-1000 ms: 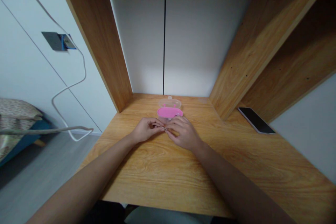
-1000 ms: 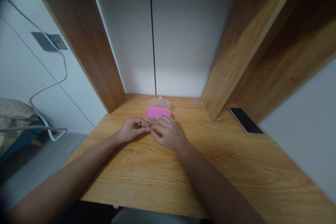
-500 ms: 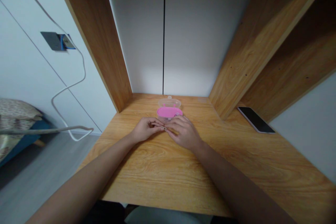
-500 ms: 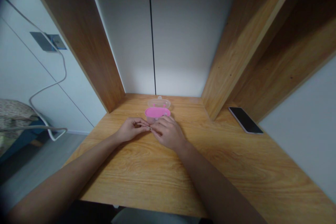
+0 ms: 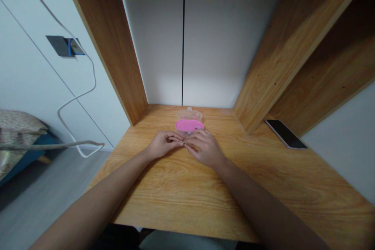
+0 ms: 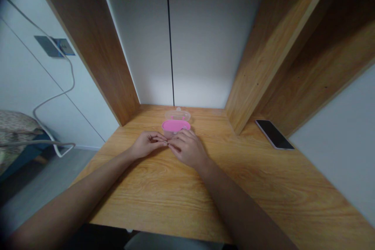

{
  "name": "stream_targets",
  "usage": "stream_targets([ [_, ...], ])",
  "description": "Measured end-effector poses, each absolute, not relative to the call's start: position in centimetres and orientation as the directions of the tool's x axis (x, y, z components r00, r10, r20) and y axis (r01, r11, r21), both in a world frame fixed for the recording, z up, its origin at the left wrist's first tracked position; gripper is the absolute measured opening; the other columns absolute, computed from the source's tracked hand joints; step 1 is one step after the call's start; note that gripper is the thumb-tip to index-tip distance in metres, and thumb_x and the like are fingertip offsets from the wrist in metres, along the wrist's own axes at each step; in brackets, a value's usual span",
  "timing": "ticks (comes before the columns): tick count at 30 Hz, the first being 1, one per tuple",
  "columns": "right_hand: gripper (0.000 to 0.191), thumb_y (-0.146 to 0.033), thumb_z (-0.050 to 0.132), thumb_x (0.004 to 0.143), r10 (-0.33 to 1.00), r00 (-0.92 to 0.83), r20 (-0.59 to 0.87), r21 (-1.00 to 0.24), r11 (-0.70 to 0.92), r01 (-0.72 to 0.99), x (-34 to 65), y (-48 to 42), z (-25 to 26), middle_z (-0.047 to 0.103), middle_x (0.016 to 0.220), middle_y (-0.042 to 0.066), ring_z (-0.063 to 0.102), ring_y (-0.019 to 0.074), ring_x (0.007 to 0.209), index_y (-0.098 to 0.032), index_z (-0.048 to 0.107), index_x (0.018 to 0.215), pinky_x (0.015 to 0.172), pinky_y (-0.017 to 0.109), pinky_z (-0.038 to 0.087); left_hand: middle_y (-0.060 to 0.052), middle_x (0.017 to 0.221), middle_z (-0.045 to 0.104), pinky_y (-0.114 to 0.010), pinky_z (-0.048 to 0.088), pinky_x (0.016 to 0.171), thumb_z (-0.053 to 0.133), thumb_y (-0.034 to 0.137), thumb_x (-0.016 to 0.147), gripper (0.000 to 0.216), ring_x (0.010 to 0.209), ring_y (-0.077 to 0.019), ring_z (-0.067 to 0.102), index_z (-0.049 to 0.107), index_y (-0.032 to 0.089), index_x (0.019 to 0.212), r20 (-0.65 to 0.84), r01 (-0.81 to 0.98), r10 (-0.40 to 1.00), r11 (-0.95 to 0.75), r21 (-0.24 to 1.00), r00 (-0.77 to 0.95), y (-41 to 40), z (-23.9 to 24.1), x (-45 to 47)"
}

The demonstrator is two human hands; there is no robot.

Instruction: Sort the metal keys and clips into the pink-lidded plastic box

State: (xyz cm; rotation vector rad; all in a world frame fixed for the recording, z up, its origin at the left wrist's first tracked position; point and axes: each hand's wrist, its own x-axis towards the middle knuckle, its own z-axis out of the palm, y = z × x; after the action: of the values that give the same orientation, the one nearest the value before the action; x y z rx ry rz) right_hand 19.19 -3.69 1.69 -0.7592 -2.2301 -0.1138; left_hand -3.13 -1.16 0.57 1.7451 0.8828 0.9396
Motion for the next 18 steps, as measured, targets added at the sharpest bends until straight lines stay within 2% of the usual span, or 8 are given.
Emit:
stream_targets([
  [18, 0.011, -0.020, 0.066, 0.090, 0.497, -0.543, 0.676, -0.110, 0.798, 0.593, 19.13, -3.93, 1.96, 0.075, 0.095, 0.004, 0.061, 0.0221, 0.095, -0.025, 0.074, 0.096, 0.085, 0.040, 0.048, -0.010, 0.092, 0.079, -0.028, 0.057, 0.080, 0.080, 0.034, 0.079, 0.025, 0.082, -0.0176, 0.073, 0.076, 0.013, 0.090, 0.194, 0.166, 0.879, -0.290, 0.942, 0.435, -0.99, 0.43, -3.20],
])
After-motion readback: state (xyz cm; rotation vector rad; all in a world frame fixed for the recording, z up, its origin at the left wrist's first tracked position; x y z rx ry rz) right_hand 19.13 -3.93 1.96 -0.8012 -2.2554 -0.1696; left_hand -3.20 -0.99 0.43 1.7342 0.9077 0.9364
